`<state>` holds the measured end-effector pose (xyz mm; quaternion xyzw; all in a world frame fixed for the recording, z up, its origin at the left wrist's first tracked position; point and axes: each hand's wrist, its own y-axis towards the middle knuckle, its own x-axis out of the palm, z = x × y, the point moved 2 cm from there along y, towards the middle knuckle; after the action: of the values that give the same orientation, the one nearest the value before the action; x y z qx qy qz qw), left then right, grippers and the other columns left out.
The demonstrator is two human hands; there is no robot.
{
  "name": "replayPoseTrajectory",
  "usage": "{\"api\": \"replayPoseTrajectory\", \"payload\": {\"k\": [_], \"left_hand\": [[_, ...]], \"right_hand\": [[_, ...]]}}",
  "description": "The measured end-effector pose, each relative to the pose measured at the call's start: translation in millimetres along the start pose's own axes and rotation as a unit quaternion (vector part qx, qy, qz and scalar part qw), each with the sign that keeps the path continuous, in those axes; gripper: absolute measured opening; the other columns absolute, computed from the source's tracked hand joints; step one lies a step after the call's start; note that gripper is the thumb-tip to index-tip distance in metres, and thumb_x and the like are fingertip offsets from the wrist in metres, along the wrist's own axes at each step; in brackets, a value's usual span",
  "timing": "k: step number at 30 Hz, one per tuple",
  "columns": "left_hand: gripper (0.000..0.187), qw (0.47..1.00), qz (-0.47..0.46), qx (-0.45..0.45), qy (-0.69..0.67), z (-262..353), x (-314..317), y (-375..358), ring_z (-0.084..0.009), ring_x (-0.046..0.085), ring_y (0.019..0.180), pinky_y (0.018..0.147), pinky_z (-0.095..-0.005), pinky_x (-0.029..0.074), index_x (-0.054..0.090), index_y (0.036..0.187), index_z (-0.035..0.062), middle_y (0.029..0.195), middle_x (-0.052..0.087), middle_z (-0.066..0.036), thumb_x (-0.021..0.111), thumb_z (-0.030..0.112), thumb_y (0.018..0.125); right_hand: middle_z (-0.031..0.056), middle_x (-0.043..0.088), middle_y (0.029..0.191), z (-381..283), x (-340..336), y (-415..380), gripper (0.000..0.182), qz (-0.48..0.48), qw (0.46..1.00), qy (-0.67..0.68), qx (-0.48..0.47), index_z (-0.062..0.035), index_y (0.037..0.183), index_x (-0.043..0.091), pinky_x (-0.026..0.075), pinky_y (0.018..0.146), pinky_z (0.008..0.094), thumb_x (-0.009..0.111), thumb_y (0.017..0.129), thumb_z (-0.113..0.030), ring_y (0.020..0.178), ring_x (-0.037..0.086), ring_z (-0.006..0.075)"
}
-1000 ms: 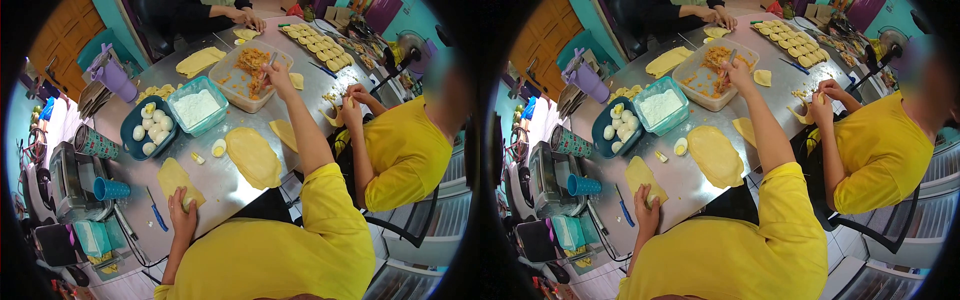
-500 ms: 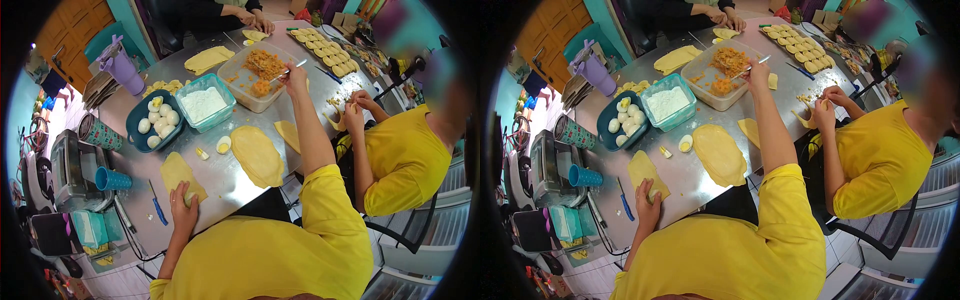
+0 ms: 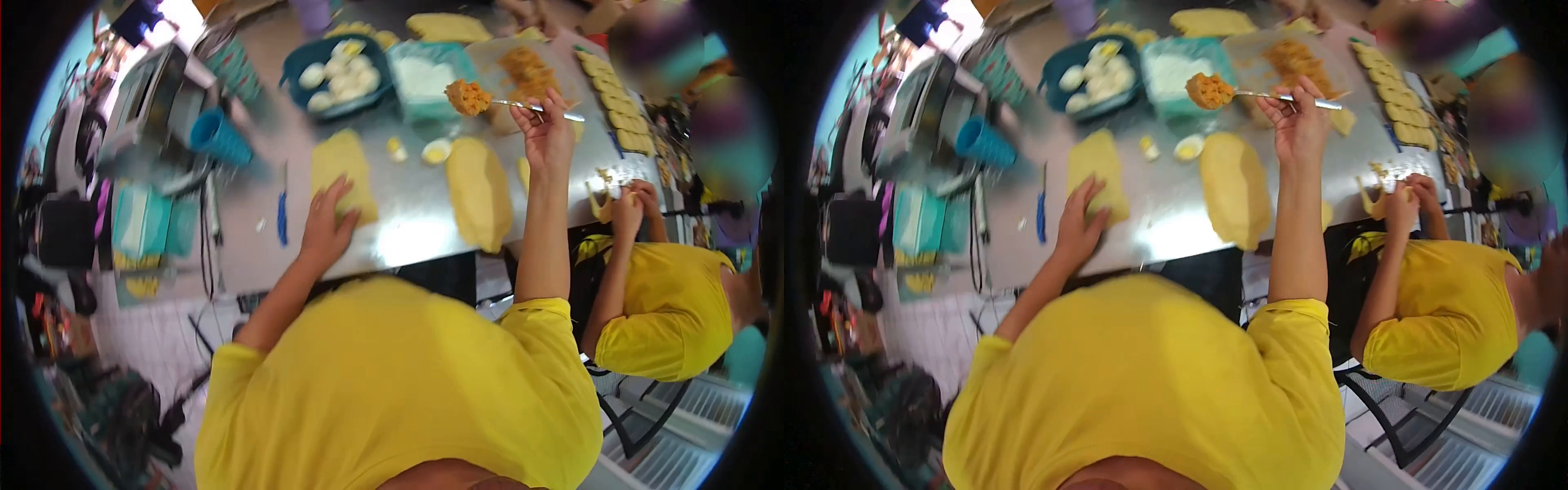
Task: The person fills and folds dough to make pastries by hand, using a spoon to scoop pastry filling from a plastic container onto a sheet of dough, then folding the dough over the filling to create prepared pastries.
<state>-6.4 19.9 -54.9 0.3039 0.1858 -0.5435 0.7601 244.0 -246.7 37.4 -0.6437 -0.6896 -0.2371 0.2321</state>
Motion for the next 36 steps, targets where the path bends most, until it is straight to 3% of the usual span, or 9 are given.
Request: {"api": "replayPoseTrajectory", "payload": {"k": [1, 3, 6, 7, 10, 12, 15, 23, 36], "left_hand": [[0.051, 1.0, 0.0, -0.024, 0.007, 1, -2, -2, -0.0328, 0.047, 0.12, 0.107, -0.0442, 0.027, 0.039, 0.132, 0.0023, 0.126, 0.055, -0.015, 0.058, 0.012, 0.086], [0.049, 0.96, 0.065, -0.116, -0.246, -2, -7, 2, -0.0281, 0.046, 0.122, 0.107, -0.0391, 0.027, 0.038, 0.134, 0.0022, 0.127, 0.054, -0.013, 0.054, 0.011, 0.089], [0.047, 0.978, 0.088, -0.026, -0.185, -45, -3, 1, -0.0275, 0.041, 0.126, 0.108, -0.0353, 0.026, 0.036, 0.134, -0.0023, 0.136, 0.043, -0.015, 0.051, 0.007, 0.09], [0.048, 0.978, 0.088, -0.016, -0.188, -37, -3, 4, -0.0258, 0.045, 0.121, 0.103, -0.0369, 0.034, 0.031, 0.137, -0.0015, 0.13, 0.047, -0.015, 0.049, 0.013, 0.094], [0.053, 0.962, 0.092, -0.046, -0.253, -19, 6, 11, -0.0283, 0.036, 0.129, 0.108, -0.0383, 0.026, 0.033, 0.137, -0.0021, 0.138, 0.039, -0.019, 0.055, 0.013, 0.091], [0.054, 0.963, 0.109, -0.056, -0.242, -15, 3, 15, -0.0291, 0.038, 0.129, 0.108, -0.039, 0.027, 0.033, 0.137, -0.0021, 0.139, 0.039, -0.019, 0.056, 0.013, 0.09], [0.042, 0.993, 0.09, 0.066, -0.026, 0, 0, 14, -0.0344, 0.041, 0.124, 0.104, -0.0395, 0.031, 0.046, 0.128, -0.0013, 0.135, 0.041, -0.021, 0.057, 0.008, 0.088], [0.026, 0.998, 0.045, -0.006, -0.053, -5, 3, 8, -0.0329, 0.049, 0.114, 0.093, -0.0369, 0.042, 0.057, 0.116, 0.0009, 0.127, 0.046, -0.02, 0.054, 0.003, 0.09], [0.026, 0.993, 0.069, 0.077, 0.059, 0, 2, 5, -0.0317, 0.047, 0.115, 0.097, -0.0381, 0.039, 0.059, 0.111, -0.0015, 0.12, 0.049, -0.015, 0.057, -0.003, 0.086]], "right_hand": [[0.0166, 0.062, 0.082, 13, 13, -19, 0.028, -0.037, 0.999, -0.021, 0.022, -0.0004, 0.117, 0.043, 0.059, 0.065, 0.0448, 0.049, 0.09, -0.008, 0.063, 0.064, 0.0275], [0.0159, 0.062, 0.087, 46, 24, -46, 0.029, -0.113, 0.989, -0.072, 0.062, -0.0002, 0.117, 0.041, 0.06, 0.062, 0.0418, 0.048, 0.09, -0.005, 0.069, 0.064, 0.0259], [0.0078, 0.059, 0.084, 114, 31, -93, 0.032, -0.115, 0.969, -0.218, 0.012, -0.005, 0.118, 0.048, 0.052, 0.061, 0.0312, 0.056, 0.087, -0.012, 0.071, 0.06, 0.0167], [0.0061, 0.06, 0.087, 118, 40, -104, 0.032, -0.08, 0.978, -0.148, 0.124, -0.0072, 0.115, 0.048, 0.054, 0.064, 0.0317, 0.053, 0.093, -0.03, 0.074, 0.062, 0.0174], [0.0092, 0.059, 0.09, 134, 54, -118, 0.025, -0.028, 0.975, -0.039, 0.215, -0.006, 0.115, 0.049, 0.056, 0.064, 0.0315, 0.053, 0.091, -0.014, 0.068, 0.062, 0.0163], [0.0092, 0.058, 0.091, 139, 57, -124, 0.025, -0.033, 0.978, -0.025, 0.204, -0.0059, 0.115, 0.049, 0.056, 0.065, 0.0305, 0.053, 0.092, -0.014, 0.069, 0.062, 0.0155], [0.0087, 0.057, 0.09, 143, 63, -131, 0.024, -0.054, 0.974, -0.029, 0.217, -0.0051, 0.114, 0.049, 0.056, 0.067, 0.029, 0.052, 0.093, -0.016, 0.07, 0.062, 0.0146], [0.0076, 0.057, 0.089, 138, 67, -133, 0.02, -0.097, 0.97, -0.05, 0.216, -0.0021, 0.111, 0.051, 0.056, 0.069, 0.0262, 0.049, 0.095, -0.015, 0.072, 0.061, 0.0124], [0.0063, 0.058, 0.086, 130, 74, -137, 0.018, -0.075, 0.974, -0.098, 0.192, -0.0013, 0.109, 0.053, 0.055, 0.069, 0.0254, 0.047, 0.096, -0.012, 0.073, 0.06, 0.0103]]}}
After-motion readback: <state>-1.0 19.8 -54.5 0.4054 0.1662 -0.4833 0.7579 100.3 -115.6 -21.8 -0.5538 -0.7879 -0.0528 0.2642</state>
